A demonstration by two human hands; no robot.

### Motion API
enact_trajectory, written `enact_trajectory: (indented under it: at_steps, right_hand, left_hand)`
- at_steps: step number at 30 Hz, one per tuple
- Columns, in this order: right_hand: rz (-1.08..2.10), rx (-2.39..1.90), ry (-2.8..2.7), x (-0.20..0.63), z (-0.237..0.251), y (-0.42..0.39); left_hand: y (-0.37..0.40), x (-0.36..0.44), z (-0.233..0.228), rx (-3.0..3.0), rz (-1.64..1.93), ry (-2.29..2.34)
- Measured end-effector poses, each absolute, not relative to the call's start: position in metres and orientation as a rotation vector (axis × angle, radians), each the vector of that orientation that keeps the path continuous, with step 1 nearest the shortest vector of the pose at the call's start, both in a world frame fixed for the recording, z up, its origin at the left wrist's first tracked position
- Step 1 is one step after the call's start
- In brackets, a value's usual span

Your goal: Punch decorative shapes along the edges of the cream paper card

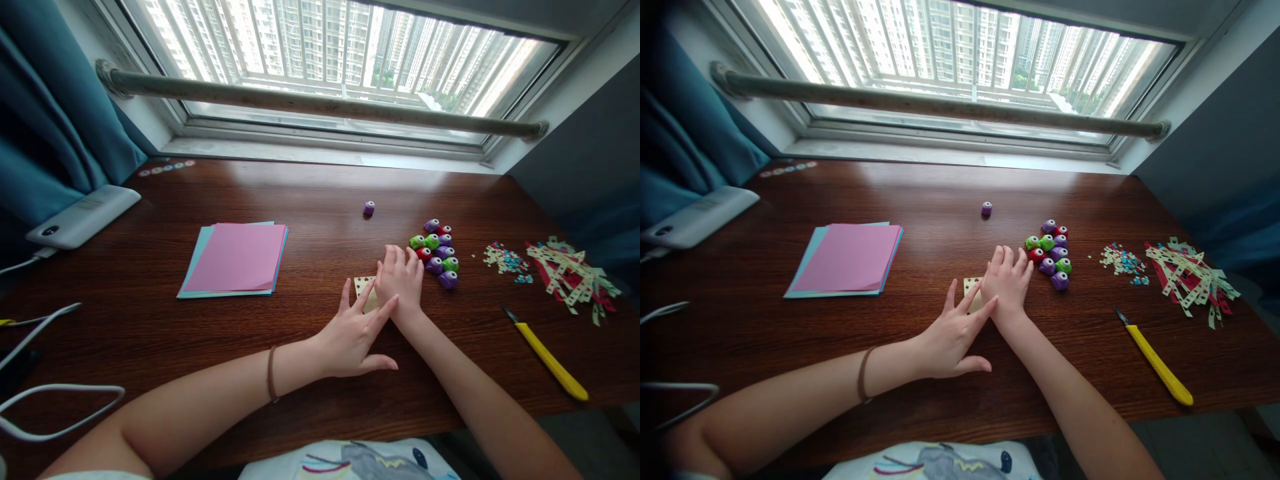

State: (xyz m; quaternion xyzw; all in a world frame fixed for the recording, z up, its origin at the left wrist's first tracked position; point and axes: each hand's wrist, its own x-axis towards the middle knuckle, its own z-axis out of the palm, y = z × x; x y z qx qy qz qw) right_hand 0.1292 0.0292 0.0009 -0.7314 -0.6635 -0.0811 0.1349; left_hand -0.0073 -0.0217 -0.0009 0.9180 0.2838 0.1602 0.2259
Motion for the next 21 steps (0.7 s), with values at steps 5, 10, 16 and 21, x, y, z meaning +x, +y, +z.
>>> enact_trajectory:
  at_steps: [5,10,16,21]
  right_hand:
    - [-0.191,-2.125,-1.968,0.128,0.004,0.028]
    - [-0.08,-2.112,-1.996,0.13,0.005,0.031]
    - [0.379,-1.787,-1.814,0.145,0.005,0.038]
    - [0.76,-1.422,-1.61,0.174,0.018,0.019]
  left_hand:
    - [-0.022,-0.007,0.0,2.519,0.434,0.797]
    - [-0.021,-0.008,0.0,2.503,0.411,0.782]
    - [-0.018,-0.008,0.005,2.489,0.381,0.768]
    - [-0.017,-0.009,0.007,2.49,0.411,0.736]
